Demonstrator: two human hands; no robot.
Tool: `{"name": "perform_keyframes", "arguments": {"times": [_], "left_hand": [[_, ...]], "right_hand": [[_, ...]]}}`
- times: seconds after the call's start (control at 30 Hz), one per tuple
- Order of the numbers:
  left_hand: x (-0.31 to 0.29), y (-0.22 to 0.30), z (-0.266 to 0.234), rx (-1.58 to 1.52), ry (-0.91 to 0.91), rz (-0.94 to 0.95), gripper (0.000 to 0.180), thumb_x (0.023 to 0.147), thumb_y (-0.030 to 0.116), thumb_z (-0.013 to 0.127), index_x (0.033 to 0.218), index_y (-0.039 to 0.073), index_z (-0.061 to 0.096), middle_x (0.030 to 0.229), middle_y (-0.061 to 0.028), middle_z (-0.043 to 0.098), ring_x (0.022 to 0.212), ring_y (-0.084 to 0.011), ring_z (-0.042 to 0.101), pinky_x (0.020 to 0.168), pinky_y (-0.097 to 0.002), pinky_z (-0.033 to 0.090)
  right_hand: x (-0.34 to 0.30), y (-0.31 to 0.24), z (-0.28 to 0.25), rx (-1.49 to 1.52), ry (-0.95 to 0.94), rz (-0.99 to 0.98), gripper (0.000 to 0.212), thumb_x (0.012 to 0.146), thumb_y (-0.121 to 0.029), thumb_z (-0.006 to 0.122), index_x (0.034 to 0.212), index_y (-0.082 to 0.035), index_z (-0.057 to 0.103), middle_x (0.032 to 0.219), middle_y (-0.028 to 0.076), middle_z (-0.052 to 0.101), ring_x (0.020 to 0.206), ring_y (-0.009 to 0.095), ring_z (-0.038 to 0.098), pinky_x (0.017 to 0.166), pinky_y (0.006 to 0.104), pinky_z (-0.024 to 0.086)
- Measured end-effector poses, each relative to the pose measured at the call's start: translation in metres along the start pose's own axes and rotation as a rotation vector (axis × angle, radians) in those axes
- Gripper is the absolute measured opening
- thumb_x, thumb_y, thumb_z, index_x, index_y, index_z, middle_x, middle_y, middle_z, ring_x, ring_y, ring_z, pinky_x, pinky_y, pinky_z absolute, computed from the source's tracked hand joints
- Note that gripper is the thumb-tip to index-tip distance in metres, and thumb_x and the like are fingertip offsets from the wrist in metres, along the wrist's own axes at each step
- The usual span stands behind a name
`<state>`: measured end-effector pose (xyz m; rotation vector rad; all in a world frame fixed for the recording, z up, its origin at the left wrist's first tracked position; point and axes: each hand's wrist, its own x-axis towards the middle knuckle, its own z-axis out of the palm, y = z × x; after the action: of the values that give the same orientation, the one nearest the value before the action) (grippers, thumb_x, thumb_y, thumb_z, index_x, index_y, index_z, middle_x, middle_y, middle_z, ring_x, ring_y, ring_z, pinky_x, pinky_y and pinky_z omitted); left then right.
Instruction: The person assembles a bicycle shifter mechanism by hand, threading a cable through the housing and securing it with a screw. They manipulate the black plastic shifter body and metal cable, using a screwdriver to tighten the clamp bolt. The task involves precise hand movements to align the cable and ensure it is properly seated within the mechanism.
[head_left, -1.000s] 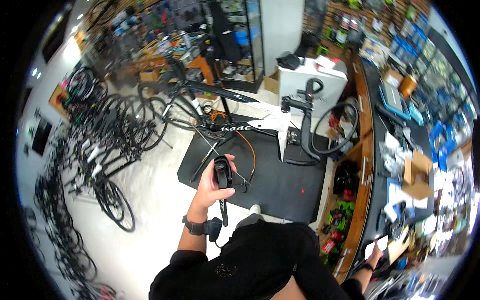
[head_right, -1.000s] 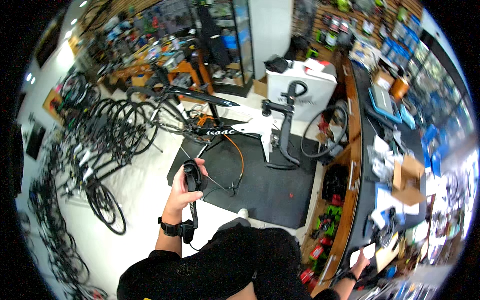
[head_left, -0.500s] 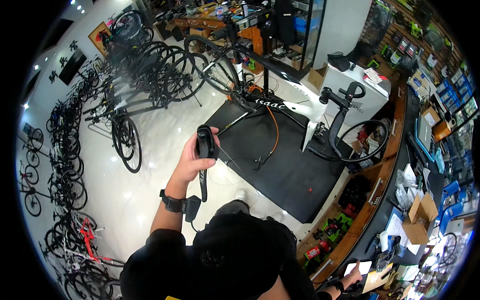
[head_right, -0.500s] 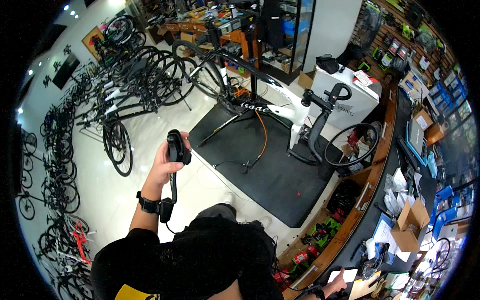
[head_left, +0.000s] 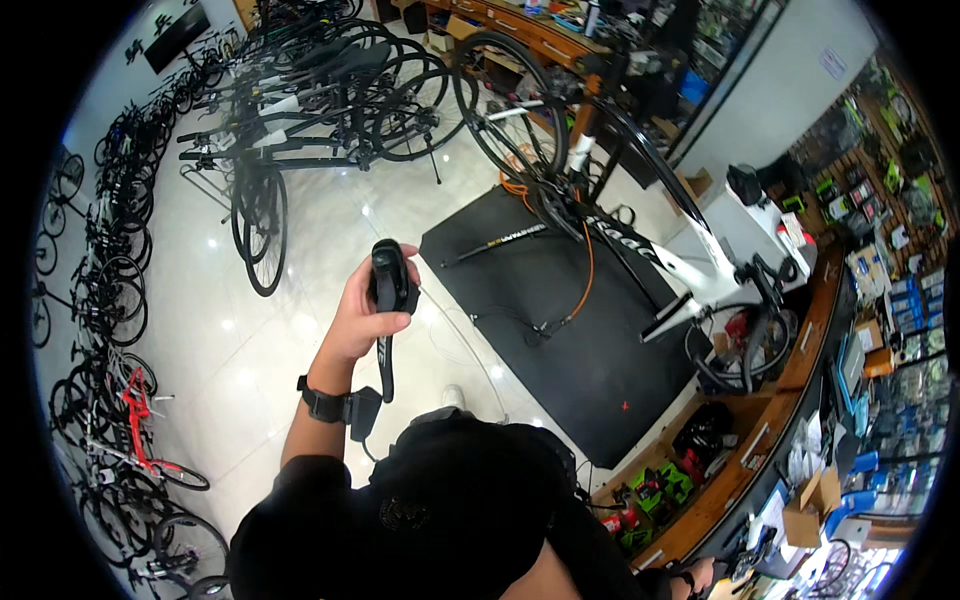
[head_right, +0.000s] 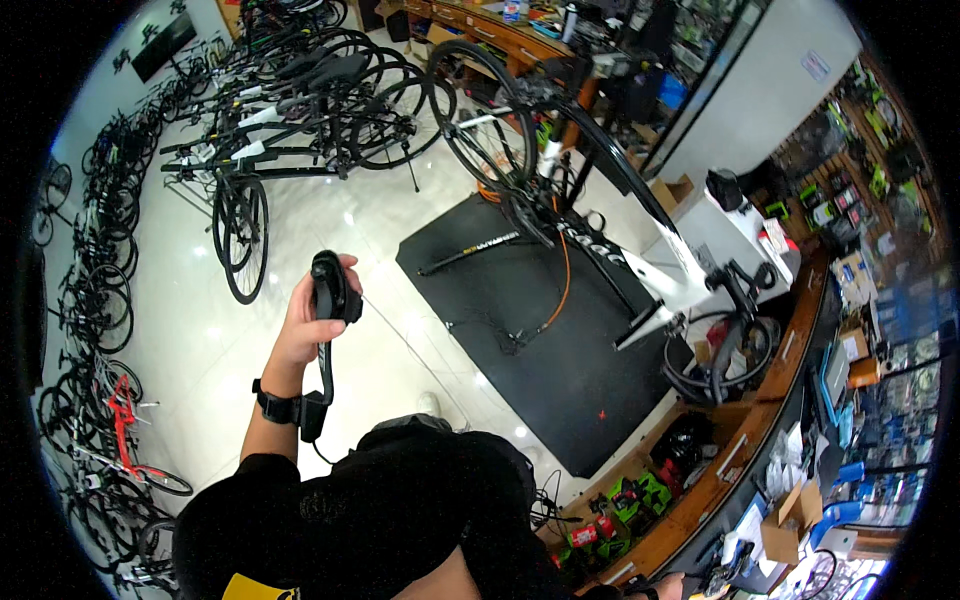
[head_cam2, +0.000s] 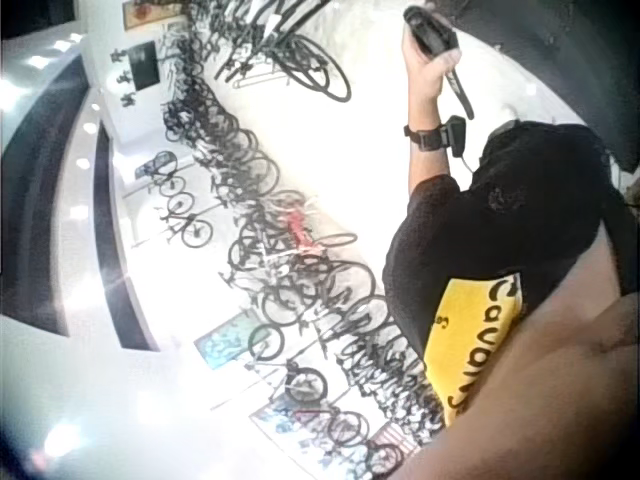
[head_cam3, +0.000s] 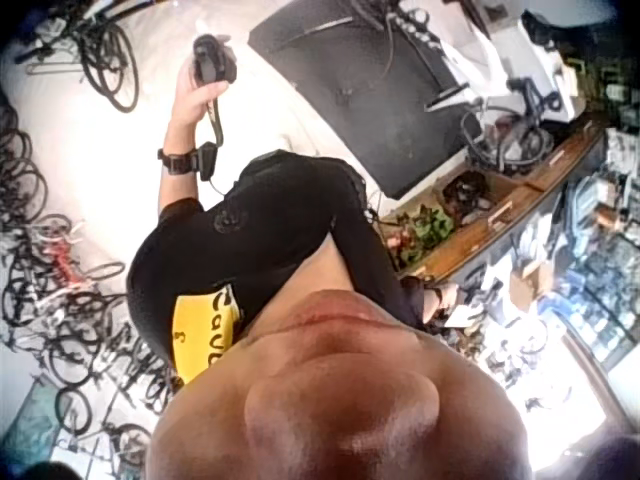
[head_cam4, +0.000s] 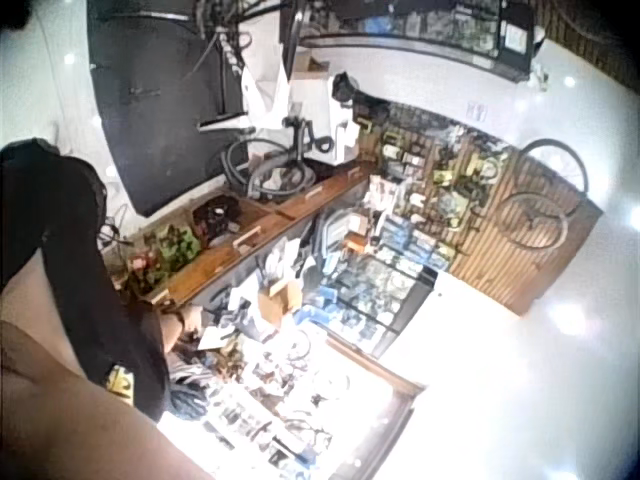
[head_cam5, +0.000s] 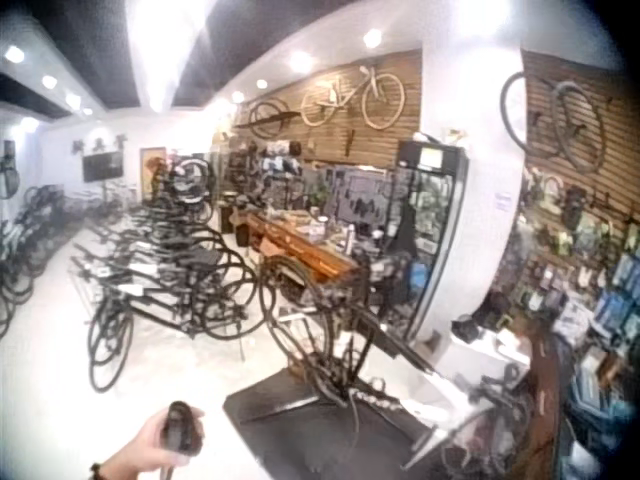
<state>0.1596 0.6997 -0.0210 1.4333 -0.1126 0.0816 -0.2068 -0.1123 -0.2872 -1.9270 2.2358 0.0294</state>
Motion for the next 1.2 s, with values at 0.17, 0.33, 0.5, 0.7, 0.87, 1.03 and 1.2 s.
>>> {"name": "perform_keyframes", "arguments": {"times": [0.17, 0.33, 0.5, 0.7, 0.87, 1.03, 1.2], "left_hand": [[0.006, -0.011, -0.105, -0.064, 0.139, 0.031, 0.084, 0.06, 0.022, 0.081, 0.133, -0.001, 0.046, 0.106, -0.0051, 0.056, 0.092, -0.0134, 0.053, 0.082, -0.0249, 0.043], [0.036, -0.001, -0.172, -0.025, 0.213, 0.032, 0.091, 0.06, 0.032, 0.085, 0.133, -0.003, 0.044, 0.106, -0.0065, 0.056, 0.1, -0.0191, 0.058, 0.087, -0.0309, 0.047], [0.086, -0.011, -0.22, -0.069, 0.258, 0.039, 0.09, 0.062, 0.028, 0.086, 0.134, -0.003, 0.042, 0.107, -0.0065, 0.056, 0.101, -0.0187, 0.056, 0.088, -0.0305, 0.046], [0.176, -0.021, -0.268, -0.11, 0.222, 0.073, 0.086, 0.062, 0.018, 0.085, 0.134, -0.001, 0.042, 0.109, -0.0058, 0.055, 0.102, -0.0181, 0.055, 0.089, -0.031, 0.046], [0.279, 0.0, -0.312, -0.008, 0.202, 0.081, 0.083, 0.062, 0.012, 0.083, 0.133, 0.002, 0.043, 0.11, -0.0062, 0.055, 0.106, -0.0194, 0.054, 0.093, -0.034, 0.044], [0.38, 0.014, -0.346, -0.037, 0.136, 0.114, 0.083, 0.061, 0.008, 0.082, 0.133, 0.002, 0.042, 0.111, -0.0069, 0.054, 0.107, -0.0217, 0.053, 0.098, -0.0387, 0.043], [0.496, 0.003, -0.388, -0.043, 0.022, 0.137, 0.081, 0.061, 0.012, 0.081, 0.132, 0.0, 0.044, 0.11, -0.0082, 0.054, 0.106, -0.0222, 0.053, 0.098, -0.0389, 0.042]], "right_hand": [[-0.069, -0.081, 0.038, 0.273, -0.146, 0.014, 0.044, 0.089, -0.045, 0.061, 0.091, -0.002, 0.067, 0.075, 0.015, 0.064, 0.069, 0.03, 0.061, 0.062, 0.044, 0.048], [-0.254, -0.177, 0.046, 0.306, -0.711, -0.1, 0.023, 0.091, -0.027, 0.057, 0.09, -0.004, 0.058, 0.058, 0.01, 0.054, 0.043, 0.02, 0.05, 0.038, 0.0349, 0.036], [-0.325, -0.278, 0.085, 0.151, -0.862, -0.528, 0.029, 0.091, -0.022, 0.057, 0.068, -0.004, 0.053, 0.053, 0.009, 0.05, 0.041, 0.02, 0.049, 0.039, 0.0355, 0.036], [-0.464, -0.457, 0.115, -0.145, -0.713, -1.076, 0.029, 0.085, -0.022, 0.067, 0.076, 0.004, 0.058, 0.062, 0.011, 0.059, 0.052, 0.023, 0.058, 0.05, 0.0393, 0.045], [-0.616, -0.62, 0.125, -0.158, -0.616, -1.325, 0.045, 0.08, -0.035, 0.072, 0.098, 0.006, 0.065, 0.089, 0.024, 0.067, 0.086, 0.04, 0.066, 0.074, 0.0445, 0.051], [-0.768, -0.746, 0.048, -0.103, -0.75, -1.589, 0.043, 0.084, -0.033, 0.07, 0.103, 0.005, 0.06, 0.085, 0.024, 0.066, 0.082, 0.039, 0.066, 0.071, 0.0435, 0.051], [-0.881, -0.82, -0.034, 0.312, -0.48, -1.739, 0.03, 0.083, -0.015, 0.071, 0.104, 0.002, 0.057, 0.073, 0.015, 0.06, 0.068, 0.034, 0.06, 0.062, 0.0406, 0.047]]}}
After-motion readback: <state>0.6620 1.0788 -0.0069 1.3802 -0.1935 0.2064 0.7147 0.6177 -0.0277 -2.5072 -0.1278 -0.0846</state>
